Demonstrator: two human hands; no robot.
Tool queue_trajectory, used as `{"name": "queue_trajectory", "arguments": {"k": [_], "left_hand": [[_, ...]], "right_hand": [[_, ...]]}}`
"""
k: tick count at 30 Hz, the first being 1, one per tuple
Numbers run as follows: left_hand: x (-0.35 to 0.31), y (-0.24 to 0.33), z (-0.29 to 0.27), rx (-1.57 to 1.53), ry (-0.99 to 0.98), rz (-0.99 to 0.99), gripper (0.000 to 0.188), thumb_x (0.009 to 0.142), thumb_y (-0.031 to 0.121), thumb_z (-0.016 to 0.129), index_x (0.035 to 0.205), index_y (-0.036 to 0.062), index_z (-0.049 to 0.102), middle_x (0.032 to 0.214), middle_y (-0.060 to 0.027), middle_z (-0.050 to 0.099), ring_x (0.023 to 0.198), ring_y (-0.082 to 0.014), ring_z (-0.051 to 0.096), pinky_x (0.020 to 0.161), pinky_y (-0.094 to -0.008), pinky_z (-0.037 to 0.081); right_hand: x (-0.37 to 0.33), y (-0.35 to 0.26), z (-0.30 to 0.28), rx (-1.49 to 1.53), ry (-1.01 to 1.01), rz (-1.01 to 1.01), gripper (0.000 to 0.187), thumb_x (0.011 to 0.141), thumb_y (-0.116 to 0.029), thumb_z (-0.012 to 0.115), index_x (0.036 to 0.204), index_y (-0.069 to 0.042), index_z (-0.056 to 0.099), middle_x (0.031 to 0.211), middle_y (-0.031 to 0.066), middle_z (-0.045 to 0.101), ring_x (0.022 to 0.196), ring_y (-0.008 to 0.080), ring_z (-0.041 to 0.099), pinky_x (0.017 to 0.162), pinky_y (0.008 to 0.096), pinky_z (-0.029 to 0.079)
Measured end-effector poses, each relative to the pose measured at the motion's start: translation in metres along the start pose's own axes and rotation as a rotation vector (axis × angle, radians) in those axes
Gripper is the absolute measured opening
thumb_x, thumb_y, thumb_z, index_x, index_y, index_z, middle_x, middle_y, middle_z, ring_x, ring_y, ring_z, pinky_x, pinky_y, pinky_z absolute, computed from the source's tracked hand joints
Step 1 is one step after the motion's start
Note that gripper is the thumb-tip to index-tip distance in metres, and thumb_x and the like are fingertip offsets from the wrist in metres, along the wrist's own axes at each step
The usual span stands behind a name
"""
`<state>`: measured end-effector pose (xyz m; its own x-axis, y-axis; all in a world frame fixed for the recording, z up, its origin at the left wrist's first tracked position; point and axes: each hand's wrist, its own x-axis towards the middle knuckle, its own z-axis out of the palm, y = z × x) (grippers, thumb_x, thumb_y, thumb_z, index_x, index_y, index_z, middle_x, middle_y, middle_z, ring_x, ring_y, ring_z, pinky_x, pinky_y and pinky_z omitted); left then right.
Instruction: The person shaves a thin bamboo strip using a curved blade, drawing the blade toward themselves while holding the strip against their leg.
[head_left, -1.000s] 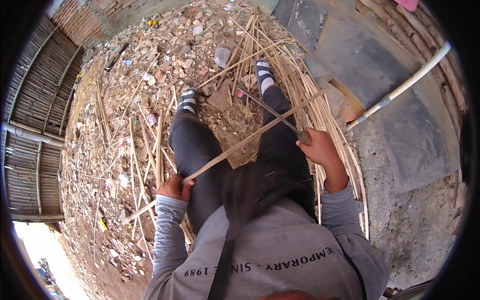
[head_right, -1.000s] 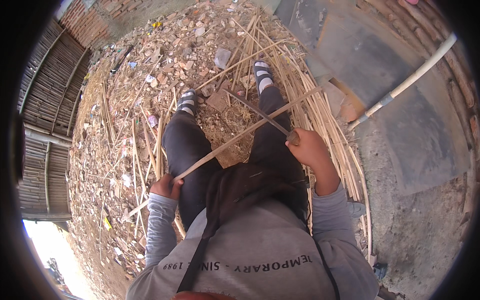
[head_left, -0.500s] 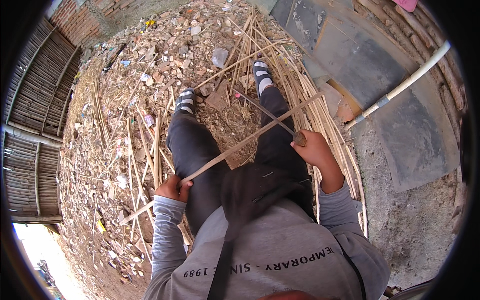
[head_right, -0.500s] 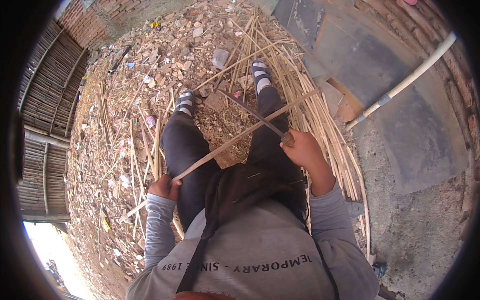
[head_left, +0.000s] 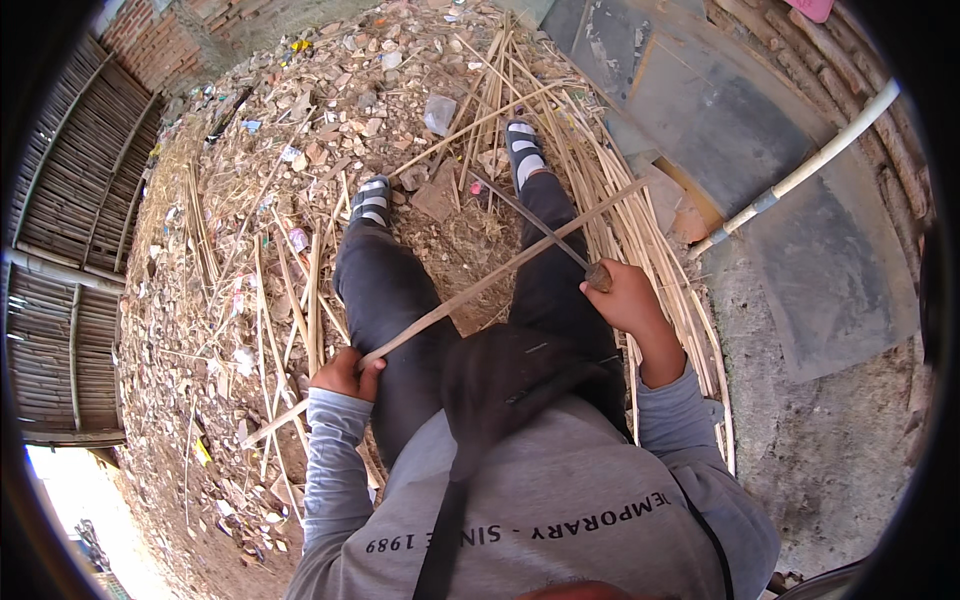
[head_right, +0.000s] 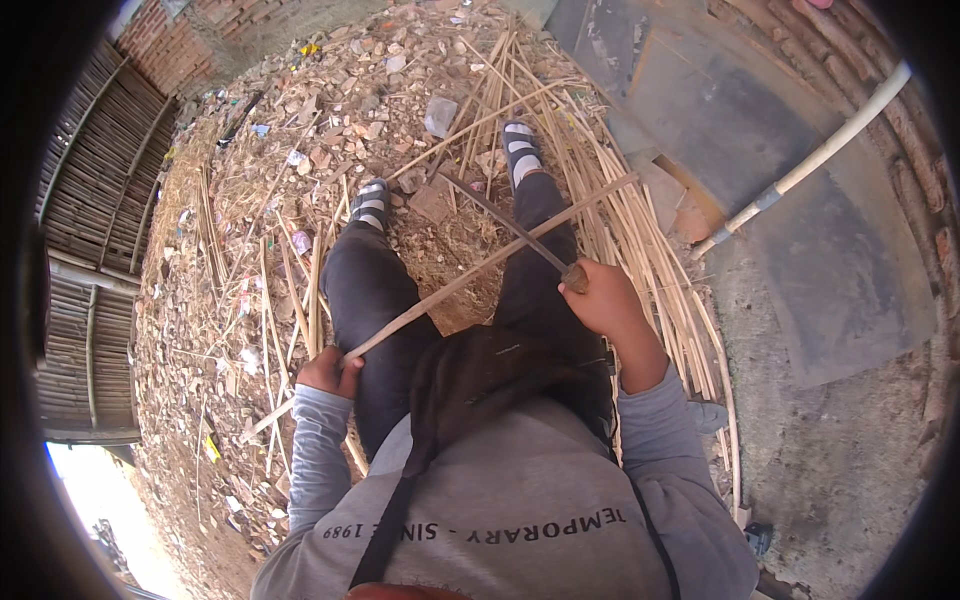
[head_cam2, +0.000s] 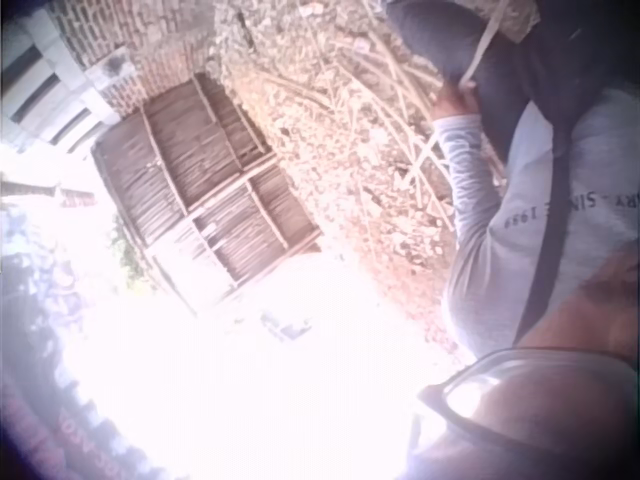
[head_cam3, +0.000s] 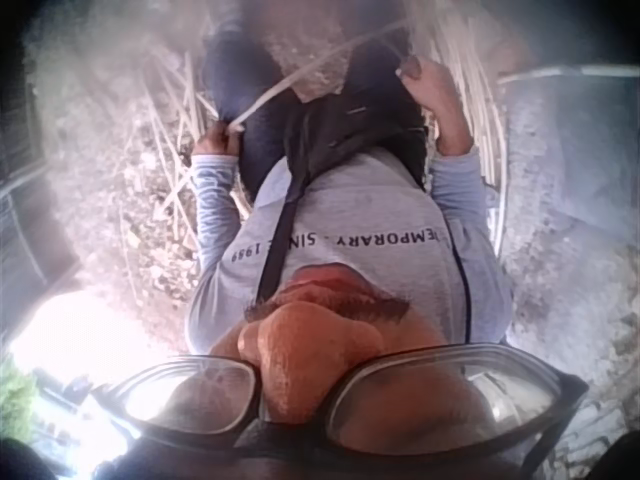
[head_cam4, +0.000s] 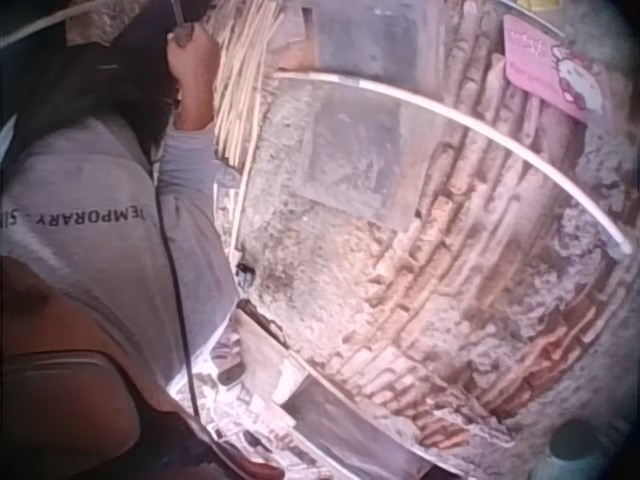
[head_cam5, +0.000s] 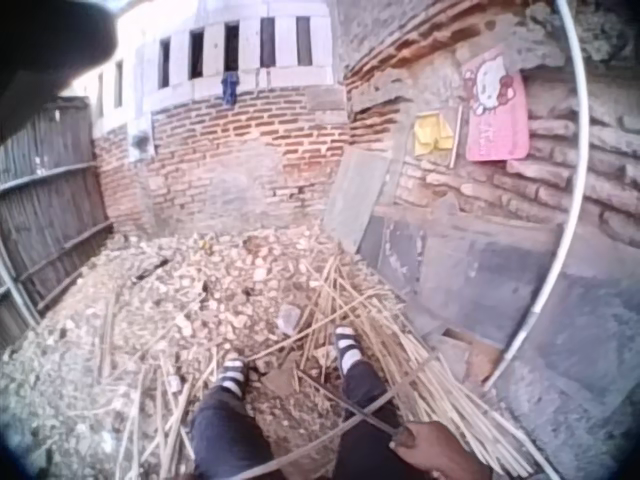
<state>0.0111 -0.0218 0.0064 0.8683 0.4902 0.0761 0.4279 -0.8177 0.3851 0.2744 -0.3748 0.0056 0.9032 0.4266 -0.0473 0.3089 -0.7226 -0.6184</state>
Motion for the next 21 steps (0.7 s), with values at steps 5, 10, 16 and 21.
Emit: {"name": "queue_trajectory", "arguments": {"k": [5,10,16,21], "left_hand": [[0.002,0.002,-0.003,-0.011,-0.02,0.008,0.039,0.085,0.042,0.076,0.087,0.0048,0.062,0.069,-0.0189,0.065,0.067,-0.0411,0.066,0.061,-0.0484,0.051],[0.001,-0.004,0.0,-0.002,-0.016,0.01,0.04,0.086,0.042,0.076,0.087,0.005,0.062,0.068,-0.0188,0.064,0.066,-0.0413,0.065,0.06,-0.0484,0.051],[-0.001,0.001,0.001,-0.026,-0.007,-0.014,0.039,0.085,0.041,0.076,0.086,0.0046,0.062,0.069,-0.019,0.065,0.067,-0.0415,0.065,0.061,-0.0481,0.051],[0.001,-0.002,0.001,0.008,-0.004,0.018,0.039,0.085,0.041,0.076,0.086,0.0045,0.062,0.069,-0.019,0.065,0.067,-0.0415,0.065,0.06,-0.048,0.051]], "right_hand": [[-0.013,-0.019,0.006,0.03,-0.122,-0.054,0.029,0.081,-0.028,0.077,0.095,-0.003,0.067,0.084,0.0218,0.069,0.083,0.0431,0.067,0.072,0.048,0.052],[-0.01,-0.022,0.011,0.013,-0.112,-0.108,0.027,0.08,-0.027,0.077,0.089,-0.005,0.065,0.074,0.0203,0.065,0.076,0.043,0.065,0.066,0.0493,0.049],[0.001,0.001,-0.001,0.022,0.062,-0.033,0.029,0.081,-0.027,0.078,0.093,-0.002,0.067,0.082,0.0215,0.068,0.082,0.043,0.066,0.071,0.0475,0.052],[-0.009,-0.01,-0.001,0.046,-0.041,0.051,0.03,0.081,-0.026,0.077,0.096,-0.002,0.067,0.083,0.0219,0.069,0.084,0.0427,0.067,0.073,0.0467,0.052]]}}
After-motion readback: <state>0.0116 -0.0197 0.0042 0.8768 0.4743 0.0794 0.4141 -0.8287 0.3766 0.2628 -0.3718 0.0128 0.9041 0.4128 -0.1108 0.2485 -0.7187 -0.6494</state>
